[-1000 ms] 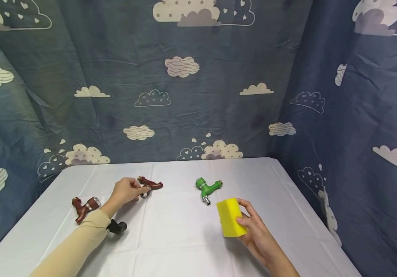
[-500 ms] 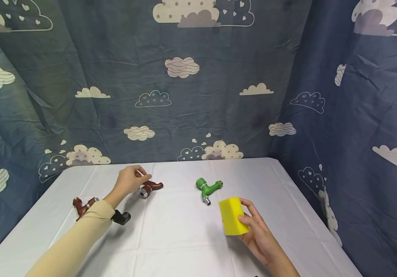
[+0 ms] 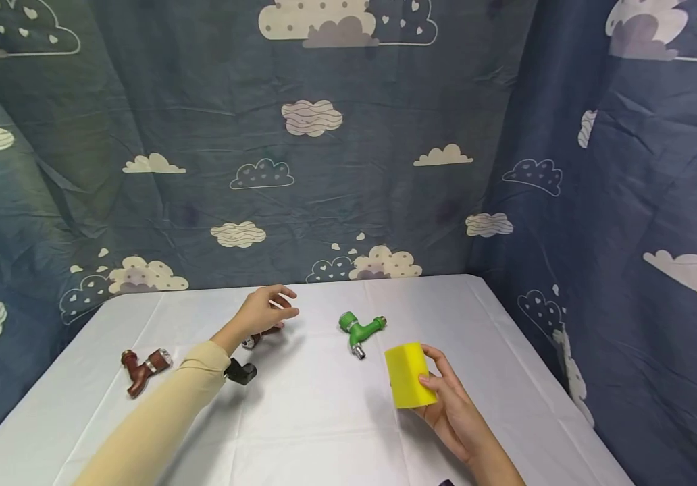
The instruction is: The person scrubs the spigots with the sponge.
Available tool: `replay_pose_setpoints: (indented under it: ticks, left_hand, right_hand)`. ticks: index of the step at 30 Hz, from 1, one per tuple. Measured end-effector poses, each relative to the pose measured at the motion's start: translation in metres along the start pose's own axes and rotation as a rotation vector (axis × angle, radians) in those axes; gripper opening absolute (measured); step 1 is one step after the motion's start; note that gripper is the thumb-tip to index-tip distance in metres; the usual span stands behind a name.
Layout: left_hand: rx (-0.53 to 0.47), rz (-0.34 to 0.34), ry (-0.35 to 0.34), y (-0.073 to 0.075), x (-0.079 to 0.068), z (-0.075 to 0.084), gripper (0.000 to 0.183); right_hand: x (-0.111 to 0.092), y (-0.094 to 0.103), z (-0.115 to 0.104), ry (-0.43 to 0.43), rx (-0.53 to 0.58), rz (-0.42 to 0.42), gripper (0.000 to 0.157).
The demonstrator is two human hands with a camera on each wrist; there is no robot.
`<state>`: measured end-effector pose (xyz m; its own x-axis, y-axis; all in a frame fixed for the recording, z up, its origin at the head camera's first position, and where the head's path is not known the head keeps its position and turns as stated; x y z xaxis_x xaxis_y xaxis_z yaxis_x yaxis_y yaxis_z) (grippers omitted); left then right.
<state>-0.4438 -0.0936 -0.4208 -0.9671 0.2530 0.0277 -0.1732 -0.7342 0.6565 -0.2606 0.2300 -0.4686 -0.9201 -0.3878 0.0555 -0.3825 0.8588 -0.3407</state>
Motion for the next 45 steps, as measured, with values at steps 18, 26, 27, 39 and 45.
replay_pose_setpoints:
  ticks: [18, 26, 27, 39, 45]
  left_hand:
    - [-0.08, -0.124, -0.071, -0.071, 0.028, 0.022, 0.042]
    - [-0.018, -0.191, -0.101, -0.097, 0.033, 0.031, 0.043]
    - [-0.008, -0.196, -0.102, -0.099, 0.033, 0.031, 0.043]
    - [-0.002, -0.249, -0.109, -0.117, 0.036, 0.038, 0.046]
    - [-0.016, -0.237, -0.093, -0.124, 0.036, 0.037, 0.045]
  right_hand:
    - [-0.003, 0.009, -0.006, 0.016, 0.006, 0.03, 0.047]
    - [-0.003, 0.013, -0.005, 0.007, -0.043, 0.07, 0.045]
    - [-0.003, 0.013, -0.005, 0.003, -0.053, 0.077, 0.045]
    - [-0.002, 0.015, -0.008, 0.017, -0.103, 0.098, 0.044]
    - [-0.003, 0.013, -0.006, 0.004, -0.096, 0.104, 0.043]
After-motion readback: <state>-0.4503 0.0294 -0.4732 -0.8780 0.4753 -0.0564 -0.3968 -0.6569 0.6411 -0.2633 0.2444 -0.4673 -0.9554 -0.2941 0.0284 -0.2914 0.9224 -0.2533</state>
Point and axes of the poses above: each hand's wrist, its own x-axis towards the middle knuckle, its own y-axis out of the back of the hand, z = x × y, the point moved 9 cm from there along x, towards the middle knuckle, and after that the axes turned 3 degrees about -z, right-handed, at the moved point
